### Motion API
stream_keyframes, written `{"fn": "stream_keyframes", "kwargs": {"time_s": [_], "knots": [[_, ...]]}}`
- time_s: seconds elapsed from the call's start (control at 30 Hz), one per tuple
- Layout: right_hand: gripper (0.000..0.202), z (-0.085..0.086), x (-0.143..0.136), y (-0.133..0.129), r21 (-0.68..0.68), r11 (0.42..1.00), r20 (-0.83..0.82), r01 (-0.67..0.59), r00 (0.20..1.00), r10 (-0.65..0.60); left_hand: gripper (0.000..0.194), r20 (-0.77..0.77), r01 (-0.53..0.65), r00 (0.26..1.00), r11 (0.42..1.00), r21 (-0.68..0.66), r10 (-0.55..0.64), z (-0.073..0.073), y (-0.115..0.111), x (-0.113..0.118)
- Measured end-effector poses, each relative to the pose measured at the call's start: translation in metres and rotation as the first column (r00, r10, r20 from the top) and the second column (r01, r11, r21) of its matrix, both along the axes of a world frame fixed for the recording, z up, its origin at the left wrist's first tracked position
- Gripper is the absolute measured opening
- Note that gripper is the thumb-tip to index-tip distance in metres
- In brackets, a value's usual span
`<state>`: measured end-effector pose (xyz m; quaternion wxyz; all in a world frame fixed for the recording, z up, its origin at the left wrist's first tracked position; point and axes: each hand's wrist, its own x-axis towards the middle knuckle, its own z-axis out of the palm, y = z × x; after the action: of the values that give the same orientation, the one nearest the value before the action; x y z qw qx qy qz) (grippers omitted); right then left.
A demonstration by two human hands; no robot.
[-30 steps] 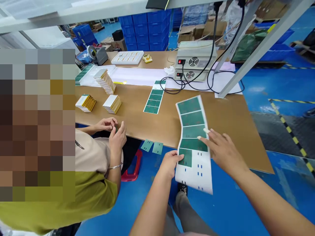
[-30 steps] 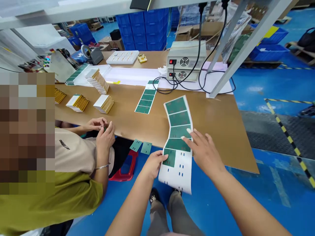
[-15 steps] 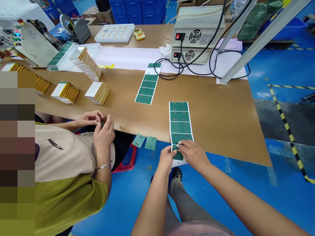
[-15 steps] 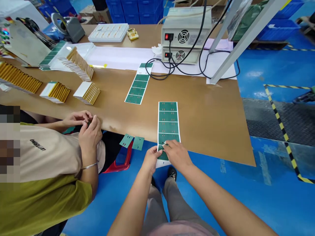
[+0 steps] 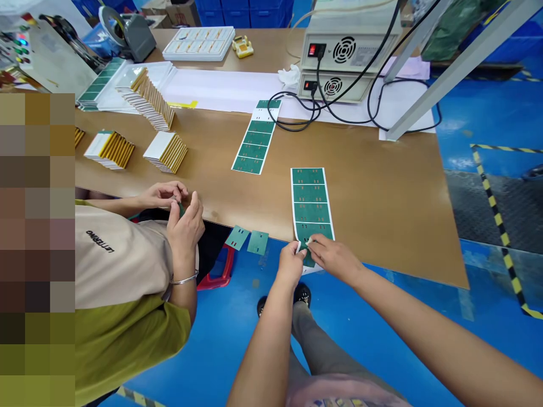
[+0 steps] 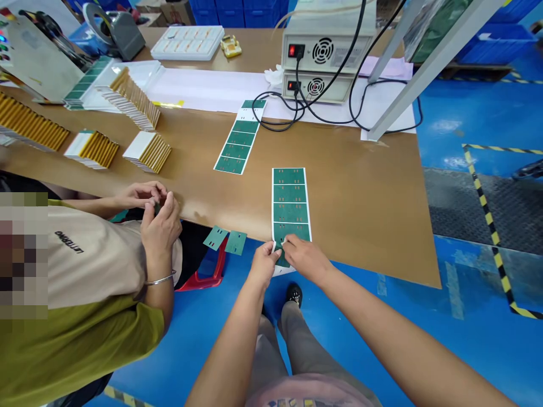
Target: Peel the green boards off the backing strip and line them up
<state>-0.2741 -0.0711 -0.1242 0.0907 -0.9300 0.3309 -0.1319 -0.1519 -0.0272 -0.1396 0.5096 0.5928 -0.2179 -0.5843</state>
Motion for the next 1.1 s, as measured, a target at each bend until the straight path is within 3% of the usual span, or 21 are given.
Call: {"fn": "stream_keyframes", "kwargs": {"time_s": [0.1,0.27,0.43,0.57,0.9,1.0,1.1], "knots": [[0.026,-0.006,-0.005,-0.006,0.113,0.994,0.138,-0.006,0.990,-0.010,0.012,-0.039,0.016,0.999,1.000,0.015,-0.015,0.001,-0.001,0.001],[0.021,-0.012,-0.009,-0.011,0.323,0.942,0.292,0.086,0.938,-0.186,0.020,-0.168,0.034,0.986,0.998,0.044,-0.026,0.004,0.002,0.007],[0.022,-0.007,-0.005,-0.009,0.345,0.923,0.306,0.172,0.908,-0.284,0.030,-0.268,0.026,0.964,0.995,0.094,0.000,0.002,0.007,0.009],[0.023,-0.008,-0.006,-0.007,0.341,0.924,0.293,0.171,0.915,-0.278,0.033,-0.306,0.004,0.951,0.991,0.130,0.037,0.000,0.012,0.009],[0.023,-0.019,-0.017,-0.012,0.370,0.892,0.291,0.262,0.878,-0.379,0.038,-0.216,0.018,0.976,0.982,0.189,0.024,-0.003,0.026,0.003],[0.023,-0.021,-0.022,-0.016,0.449,0.852,0.333,0.270,0.834,-0.440,0.040,-0.203,0.074,0.979,0.973,0.220,-0.029,-0.005,0.036,0.005],[0.023,-0.024,-0.031,-0.020,0.580,0.772,0.375,0.261,0.755,-0.537,0.041,-0.202,0.151,0.974,0.961,0.232,-0.105,-0.005,0.045,0.011]]}}
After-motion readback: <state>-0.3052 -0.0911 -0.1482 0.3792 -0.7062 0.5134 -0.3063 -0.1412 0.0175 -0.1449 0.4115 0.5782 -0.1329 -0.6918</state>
